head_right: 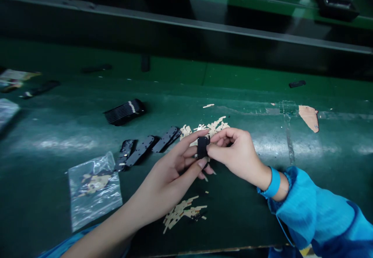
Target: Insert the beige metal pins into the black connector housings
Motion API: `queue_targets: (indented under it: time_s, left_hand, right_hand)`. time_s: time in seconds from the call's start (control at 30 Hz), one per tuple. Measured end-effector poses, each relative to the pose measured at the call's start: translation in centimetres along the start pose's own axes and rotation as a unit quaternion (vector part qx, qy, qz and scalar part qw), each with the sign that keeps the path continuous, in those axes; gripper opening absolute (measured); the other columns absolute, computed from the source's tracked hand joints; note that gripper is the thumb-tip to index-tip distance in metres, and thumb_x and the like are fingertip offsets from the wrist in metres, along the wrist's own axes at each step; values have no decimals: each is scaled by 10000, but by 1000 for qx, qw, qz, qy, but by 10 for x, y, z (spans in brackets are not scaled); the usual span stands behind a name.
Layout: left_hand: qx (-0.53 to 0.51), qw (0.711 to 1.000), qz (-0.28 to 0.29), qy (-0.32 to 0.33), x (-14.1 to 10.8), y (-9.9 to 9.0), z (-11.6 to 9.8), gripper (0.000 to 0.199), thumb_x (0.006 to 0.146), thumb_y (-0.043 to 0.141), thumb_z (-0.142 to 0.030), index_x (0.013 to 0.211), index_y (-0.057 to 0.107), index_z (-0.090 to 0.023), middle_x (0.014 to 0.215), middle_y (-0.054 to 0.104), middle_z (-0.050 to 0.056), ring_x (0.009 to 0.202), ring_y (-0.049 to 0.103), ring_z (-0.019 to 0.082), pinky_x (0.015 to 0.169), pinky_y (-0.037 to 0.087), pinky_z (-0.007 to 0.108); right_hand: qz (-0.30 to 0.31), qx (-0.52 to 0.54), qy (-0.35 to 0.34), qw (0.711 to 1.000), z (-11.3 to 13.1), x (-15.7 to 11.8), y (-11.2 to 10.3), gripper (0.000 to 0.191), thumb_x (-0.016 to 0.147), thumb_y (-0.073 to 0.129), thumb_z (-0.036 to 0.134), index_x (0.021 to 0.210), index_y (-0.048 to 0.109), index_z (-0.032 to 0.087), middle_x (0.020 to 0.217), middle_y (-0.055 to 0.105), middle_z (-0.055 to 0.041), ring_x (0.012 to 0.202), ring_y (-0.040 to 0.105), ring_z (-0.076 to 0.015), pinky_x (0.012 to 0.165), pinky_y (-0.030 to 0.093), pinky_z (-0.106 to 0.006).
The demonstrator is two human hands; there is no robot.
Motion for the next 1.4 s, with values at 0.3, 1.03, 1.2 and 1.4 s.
queue_targets:
  time_s: [0.3, 1.03, 1.2, 1.4]
  left_hand:
    - [-15, 1000, 12, 9, -2, -1, 2, 515, 1046, 508, -187, 1547, 439, -281, 987, 714, 37, 802, 742, 183, 672, 597, 284]
    - [-55, 998, 1, -3, 2, -9, -5, 530, 1010, 546, -174, 1527, 457, -245, 996, 707, 46, 772, 745, 176, 677, 639, 284]
    - [-45, 999, -15, -3, 1, -12, -5, 536, 1005, 563, -184, 1528, 468, -255, 995, 721, 46, 768, 749, 181, 677, 645, 290]
    - [-5, 1000, -7, 18, 1, -8, -6, 530, 1020, 525, -169, 1538, 454, -257, 959, 717, 35, 786, 755, 189, 690, 617, 299]
  right_hand:
    - [48, 22, 33, 998, -3, 1, 5, 130, 651, 757, 175, 763, 697, 208, 618, 693, 23, 608, 654, -152, 605, 483, -287]
    - [28, 13, -4, 1000, 5, 3, -2, 198, 676, 809, 221, 834, 690, 208, 655, 641, 51, 560, 575, -115, 546, 457, -271]
    - [67, 1, 8, 998, 2, 1, 4, 124, 713, 796, 253, 799, 721, 205, 682, 715, 6, 614, 600, -140, 597, 471, -292]
    - [66, -25, 10, 997, 0, -1, 6, 164, 732, 833, 312, 727, 713, 200, 646, 689, 7, 592, 576, -137, 574, 432, -286]
Point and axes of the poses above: each hand's wrist, its own x-axis towards the middle knuckle, its own y-axis out of the palm, z = x × y, the point moved 8 cm from there along x, towards the middle knuckle
